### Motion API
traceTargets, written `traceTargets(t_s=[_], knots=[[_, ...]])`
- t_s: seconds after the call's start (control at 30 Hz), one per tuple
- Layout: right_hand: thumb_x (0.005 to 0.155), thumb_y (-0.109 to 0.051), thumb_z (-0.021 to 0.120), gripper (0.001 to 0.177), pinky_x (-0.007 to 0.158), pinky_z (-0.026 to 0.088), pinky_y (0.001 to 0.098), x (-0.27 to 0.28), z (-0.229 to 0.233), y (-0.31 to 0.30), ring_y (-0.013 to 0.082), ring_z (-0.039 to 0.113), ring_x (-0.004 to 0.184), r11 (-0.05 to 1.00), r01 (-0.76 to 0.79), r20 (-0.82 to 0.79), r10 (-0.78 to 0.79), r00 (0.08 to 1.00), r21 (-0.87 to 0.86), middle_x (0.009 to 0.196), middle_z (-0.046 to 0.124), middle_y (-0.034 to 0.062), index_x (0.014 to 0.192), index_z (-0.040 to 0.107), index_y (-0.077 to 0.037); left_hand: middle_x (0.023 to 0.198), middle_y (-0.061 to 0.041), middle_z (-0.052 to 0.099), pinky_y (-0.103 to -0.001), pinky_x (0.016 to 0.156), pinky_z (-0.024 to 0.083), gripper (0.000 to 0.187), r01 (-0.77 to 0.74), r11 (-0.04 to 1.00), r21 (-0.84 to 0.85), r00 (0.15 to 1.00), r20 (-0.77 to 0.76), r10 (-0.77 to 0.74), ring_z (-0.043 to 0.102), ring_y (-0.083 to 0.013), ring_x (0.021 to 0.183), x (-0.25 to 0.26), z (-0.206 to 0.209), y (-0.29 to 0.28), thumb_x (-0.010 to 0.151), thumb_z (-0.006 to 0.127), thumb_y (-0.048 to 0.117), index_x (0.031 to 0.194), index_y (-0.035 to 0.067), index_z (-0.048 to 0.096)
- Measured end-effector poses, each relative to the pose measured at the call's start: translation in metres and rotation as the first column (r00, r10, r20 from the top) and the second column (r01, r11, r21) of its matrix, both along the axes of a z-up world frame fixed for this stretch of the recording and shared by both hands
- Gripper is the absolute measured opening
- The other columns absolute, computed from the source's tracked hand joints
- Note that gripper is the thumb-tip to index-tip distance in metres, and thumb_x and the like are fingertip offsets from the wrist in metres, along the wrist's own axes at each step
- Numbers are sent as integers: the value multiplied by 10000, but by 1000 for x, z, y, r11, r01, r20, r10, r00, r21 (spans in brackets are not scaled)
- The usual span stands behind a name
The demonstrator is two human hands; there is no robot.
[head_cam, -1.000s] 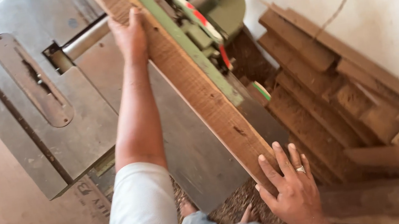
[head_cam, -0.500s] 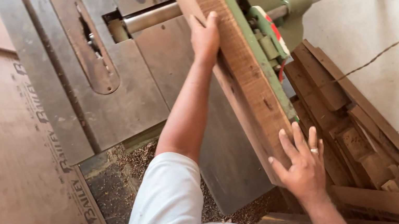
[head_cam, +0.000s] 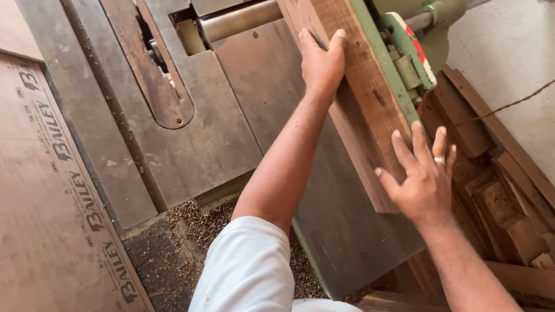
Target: Measure and process a wooden plank using a jointer machine.
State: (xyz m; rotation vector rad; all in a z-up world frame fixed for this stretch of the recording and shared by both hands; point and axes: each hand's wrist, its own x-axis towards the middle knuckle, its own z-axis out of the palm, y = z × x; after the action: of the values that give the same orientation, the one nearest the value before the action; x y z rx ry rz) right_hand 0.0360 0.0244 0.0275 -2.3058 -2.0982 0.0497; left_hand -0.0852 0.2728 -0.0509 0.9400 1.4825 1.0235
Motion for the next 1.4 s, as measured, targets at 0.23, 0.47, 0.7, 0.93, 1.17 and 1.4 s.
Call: traceTargets(t_s=[0.23, 0.47, 0.7, 0.93, 1.17, 1.4], knots=[[823, -395, 784, 780, 1210, 156, 708, -17, -2, 60, 494, 201, 1539, 999, -24, -31, 25, 999, 34, 1651, 363, 191, 1525, 533, -164, 1621, -258, 342, -430, 1191, 332, 939, 11, 1000, -2, 1000, 9, -11, 382, -387, 1474, 0, -12, 15, 892, 650, 475, 1586, -19, 255], [839, -376, 783, 789, 1209, 173, 689, -35, 1, 113, 499, 221, 1530, 999, -35, -60, 37, 998, 38, 1656, 352, 199, 1541, 517, -131, 1636, -255, 313, -433, 1192, 319, 948, 1, 999, 43, 1000, -10, -1, 352, -382, 1493, 0, -20, 37, 890, 667, 458, 1581, -36, 246], [843, -367, 787, 800, 1212, 174, 682, -50, 0, 165, 499, 230, 1525, 998, -41, -100, 46, 994, 52, 1657, 352, 197, 1550, 506, -122, 1614, -260, 358, -440, 1161, 364, 965, 9, 1000, 24, 1000, 6, -9, 429, -402, 1436, -6, -18, 34, 863, 669, 448, 1588, -31, 250], [940, -394, 736, 705, 1213, 172, 691, -52, -15, 216, 510, 238, 1523, 996, -38, -139, 48, 989, 75, 1658, 369, 197, 1561, 514, -146, 1596, -275, 386, -436, 1163, 372, 962, 70, 997, 20, 992, 106, -71, 442, -402, 1433, -18, -8, 23, 885, 654, 460, 1595, -40, 240], [930, -425, 727, 710, 1218, 156, 688, -66, -19, 270, 492, 228, 1532, 996, -24, -177, 40, 983, 89, 1657, 355, 194, 1562, 520, -173, 1419, -284, 593, -409, 1099, 460, 962, 105, 994, -27, 978, 183, -98, 601, -374, 1309, -29, -4, 20, 870, 631, 527, 1595, -18, 313], [874, -403, 760, 785, 1220, 139, 646, -74, -26, 320, 479, 221, 1521, 995, -55, -167, 69, 983, 87, 1653, 337, 211, 1566, 502, -138, 1406, -312, 617, -441, 1038, 505, 865, 41, 995, 95, 792, 603, -90, 611, -404, 1280, -55, -4, -18, 915, 589, 524, 1545, -44, 422]])
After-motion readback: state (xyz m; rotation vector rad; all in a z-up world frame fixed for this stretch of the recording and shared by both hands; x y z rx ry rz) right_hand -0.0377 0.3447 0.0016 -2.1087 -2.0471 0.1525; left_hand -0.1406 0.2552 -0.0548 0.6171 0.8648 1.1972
